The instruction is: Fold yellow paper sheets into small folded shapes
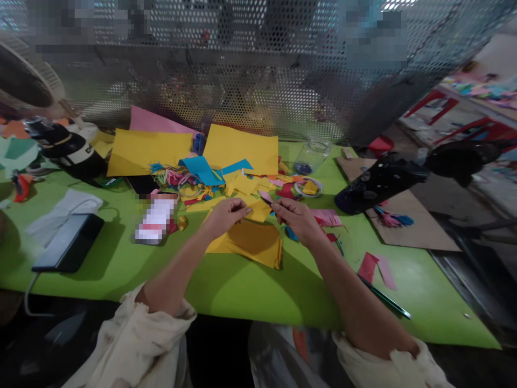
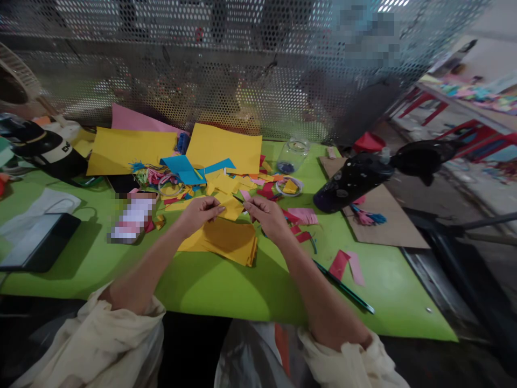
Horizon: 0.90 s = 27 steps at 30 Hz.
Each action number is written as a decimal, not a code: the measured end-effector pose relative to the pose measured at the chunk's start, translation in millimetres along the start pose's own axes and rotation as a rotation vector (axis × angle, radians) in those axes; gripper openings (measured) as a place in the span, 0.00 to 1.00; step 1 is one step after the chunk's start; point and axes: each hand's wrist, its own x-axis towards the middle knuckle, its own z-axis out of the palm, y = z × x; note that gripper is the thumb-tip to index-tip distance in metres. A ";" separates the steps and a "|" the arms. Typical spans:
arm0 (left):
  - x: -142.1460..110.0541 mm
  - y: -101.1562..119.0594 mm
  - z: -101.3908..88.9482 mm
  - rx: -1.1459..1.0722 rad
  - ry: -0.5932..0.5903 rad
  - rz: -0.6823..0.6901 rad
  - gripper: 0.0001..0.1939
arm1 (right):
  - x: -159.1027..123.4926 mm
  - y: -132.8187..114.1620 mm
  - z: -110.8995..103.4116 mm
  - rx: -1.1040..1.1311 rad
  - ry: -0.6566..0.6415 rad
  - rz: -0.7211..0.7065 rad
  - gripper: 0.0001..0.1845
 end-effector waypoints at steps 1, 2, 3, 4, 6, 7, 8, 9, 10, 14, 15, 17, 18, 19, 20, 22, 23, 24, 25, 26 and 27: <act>-0.1 -0.4 0.0 -0.004 -0.002 0.004 0.15 | 0.1 0.0 -0.1 0.009 -0.001 0.010 0.22; -0.1 -0.7 0.0 -0.009 -0.003 0.007 0.15 | 0.3 0.1 -0.3 0.020 -0.004 0.019 0.22; -0.2 -1.0 0.0 -0.011 -0.001 0.010 0.15 | 0.6 0.3 -0.6 0.032 -0.011 0.028 0.21; -0.2 -1.2 -0.1 -0.012 0.003 0.011 0.15 | 0.9 0.6 -0.8 0.045 -0.021 0.034 0.22; -0.1 -1.5 -0.2 -0.007 0.013 0.014 0.15 | 1.6 1.8 -1.1 0.069 -0.038 0.042 0.22; -0.1 -1.7 -0.3 -0.001 0.017 0.016 0.15 | 1.9 2.5 -1.2 0.076 -0.046 0.044 0.23; -0.2 -1.9 -0.4 0.004 0.020 0.018 0.15 | 2.1 3.1 -1.1 0.079 -0.054 0.045 0.23; -0.2 -1.9 -0.5 0.009 0.023 0.018 0.15 | 2.4 3.5 -1.1 0.082 -0.059 0.046 0.24; -0.4 -1.8 -0.5 0.014 0.026 0.017 0.14 | 2.5 3.7 -1.0 0.083 -0.063 0.048 0.24; -1.6 -0.3 -0.2 0.044 0.014 0.019 0.14 | 2.5 2.5 -0.7 0.087 -0.072 0.039 0.23; -1.9 0.2 0.0 0.053 0.006 0.021 0.15 | 2.3 2.0 -0.6 0.085 -0.076 0.033 0.23; -2.3 0.9 0.3 0.070 -0.008 0.022 0.16 | 2.0 1.4 -0.5 0.075 -0.070 0.022 0.22; -2.3 1.1 0.4 0.078 -0.013 0.023 0.16 | 1.9 1.3 -0.4 0.066 -0.063 0.020 0.22; -2.3 1.1 0.4 0.085 -0.017 0.024 0.17 | 2.1 1.5 -0.3 0.057 -0.053 0.019 0.22; -2.3 1.0 0.4 0.089 -0.020 0.026 0.17 | 2.5 1.9 -0.3 0.053 -0.040 0.018 0.22; -2.0 0.5 0.3 0.084 -0.019 0.033 0.17 | 4.3 3.9 -0.7 0.055 -0.014 0.018 0.20; -1.8 0.0 0.1 0.076 -0.013 0.035 0.17 | 5.7 5.6 -1.4 0.055 0.001 0.018 0.20; -1.5 -0.7 -0.1 0.069 -0.008 0.034 0.17 | 7.3 7.8 -2.4 0.050 0.017 0.018 0.20; -1.2 -1.5 -0.4 0.066 -0.002 0.030 0.16 | 9.1 10.5 -3.8 0.030 0.034 0.017 0.19; -0.8 -2.4 -0.8 0.067 0.001 0.025 0.16 | 10.9 13.4 -5.6 -0.008 0.055 0.010 0.19; -0.5 -3.3 -1.1 0.072 0.002 0.019 0.15 | 12.6 16.4 -7.6 -0.063 0.077 -0.002 0.18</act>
